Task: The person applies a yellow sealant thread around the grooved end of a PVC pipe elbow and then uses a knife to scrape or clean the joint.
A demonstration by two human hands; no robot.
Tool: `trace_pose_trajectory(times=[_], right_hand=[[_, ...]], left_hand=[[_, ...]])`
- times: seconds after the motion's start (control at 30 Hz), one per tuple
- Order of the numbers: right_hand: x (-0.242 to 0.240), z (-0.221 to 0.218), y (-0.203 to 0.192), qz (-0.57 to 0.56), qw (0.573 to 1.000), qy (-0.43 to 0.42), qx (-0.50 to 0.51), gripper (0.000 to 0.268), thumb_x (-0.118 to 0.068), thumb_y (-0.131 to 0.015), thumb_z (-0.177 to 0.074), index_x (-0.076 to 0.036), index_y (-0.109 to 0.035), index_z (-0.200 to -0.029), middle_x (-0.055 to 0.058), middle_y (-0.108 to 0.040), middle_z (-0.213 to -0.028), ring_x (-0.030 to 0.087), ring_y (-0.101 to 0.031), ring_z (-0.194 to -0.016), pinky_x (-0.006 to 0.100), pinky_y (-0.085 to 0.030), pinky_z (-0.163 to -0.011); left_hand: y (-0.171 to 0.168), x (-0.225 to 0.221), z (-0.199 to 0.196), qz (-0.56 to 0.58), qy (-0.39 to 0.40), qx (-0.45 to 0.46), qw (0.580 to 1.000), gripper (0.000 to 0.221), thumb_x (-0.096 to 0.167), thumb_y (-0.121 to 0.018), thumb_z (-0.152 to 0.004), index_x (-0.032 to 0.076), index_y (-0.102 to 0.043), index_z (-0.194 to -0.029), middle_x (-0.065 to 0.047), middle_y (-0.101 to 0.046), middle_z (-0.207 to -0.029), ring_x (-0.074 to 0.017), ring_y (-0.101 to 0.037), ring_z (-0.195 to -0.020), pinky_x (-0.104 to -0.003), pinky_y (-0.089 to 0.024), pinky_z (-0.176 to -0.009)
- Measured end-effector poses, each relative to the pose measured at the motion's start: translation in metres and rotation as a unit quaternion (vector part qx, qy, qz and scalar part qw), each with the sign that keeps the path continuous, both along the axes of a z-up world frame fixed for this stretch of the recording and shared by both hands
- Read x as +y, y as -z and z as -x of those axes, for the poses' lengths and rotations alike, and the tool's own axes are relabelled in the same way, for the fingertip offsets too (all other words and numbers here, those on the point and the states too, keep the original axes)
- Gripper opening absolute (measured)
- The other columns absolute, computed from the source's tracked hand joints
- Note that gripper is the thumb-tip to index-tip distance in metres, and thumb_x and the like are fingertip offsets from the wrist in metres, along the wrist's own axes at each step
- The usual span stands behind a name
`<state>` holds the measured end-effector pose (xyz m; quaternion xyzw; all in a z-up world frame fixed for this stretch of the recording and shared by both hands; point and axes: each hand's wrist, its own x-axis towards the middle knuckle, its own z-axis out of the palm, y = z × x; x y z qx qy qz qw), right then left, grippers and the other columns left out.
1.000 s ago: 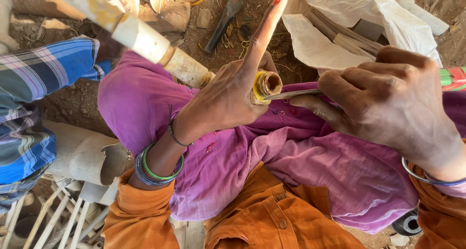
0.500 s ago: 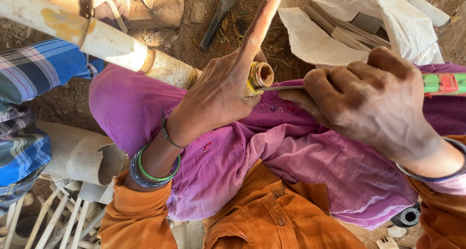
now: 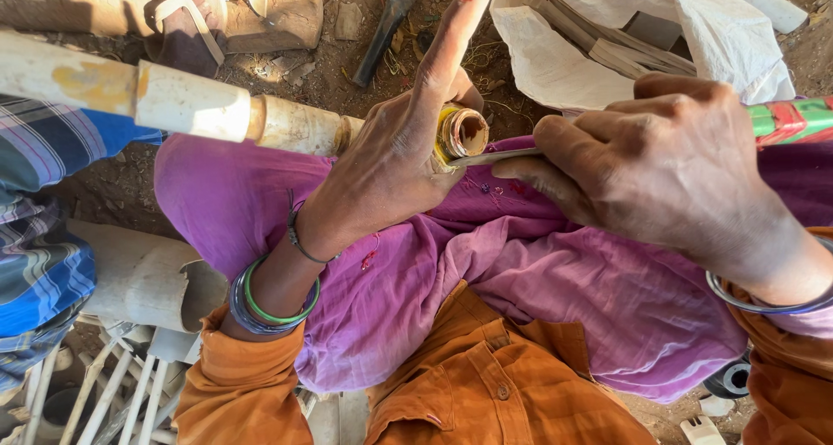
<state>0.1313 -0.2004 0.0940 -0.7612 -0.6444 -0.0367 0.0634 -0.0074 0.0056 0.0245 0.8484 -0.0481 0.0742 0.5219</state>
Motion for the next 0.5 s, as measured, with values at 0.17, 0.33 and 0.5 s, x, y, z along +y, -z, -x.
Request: trace_pose_trajectory(times=[0.17,0.33,0.5], right_hand=[[0.000,-0.011,0.007,-0.007,0.999,-0.025,0.048,0.037,-0.055,-0.070,-0.091,-0.019,-0.079,-0.090,0.001,-0.063,-0.052,0.017,-0.061,-0.047,0.034,-0.045,-0.044],[0.001,-0.023,0.020,0.077,0.983,-0.006,0.166,0.032,-0.048,-0.075,-0.088,-0.022,-0.085,-0.102,0.007,-0.064,-0.047,0.020,-0.059,-0.038,0.038,-0.047,-0.040],[0.013,-0.028,0.040,0.051,0.929,-0.048,0.363,0.037,-0.043,-0.072,-0.092,-0.009,-0.082,-0.104,0.009,-0.073,-0.067,0.016,-0.065,-0.049,0.035,-0.053,-0.050]], left_hand=[[0.001,0.000,0.000,-0.027,0.015,-0.051,0.998,0.108,0.000,-0.081,-0.100,0.019,0.006,-0.161,-0.009,-0.005,-0.170,-0.0182,-0.069,-0.108,-0.030,-0.063,-0.102],[0.004,-0.001,0.003,0.031,0.031,-0.013,0.999,0.107,-0.003,-0.079,-0.102,0.013,0.006,-0.164,-0.011,-0.003,-0.172,-0.0168,-0.069,-0.100,-0.028,-0.061,-0.094],[0.002,0.000,-0.001,-0.034,0.044,-0.133,0.990,0.118,-0.008,-0.083,-0.099,0.023,0.011,-0.164,-0.003,0.007,-0.175,-0.0141,-0.069,-0.105,-0.026,-0.062,-0.100]])
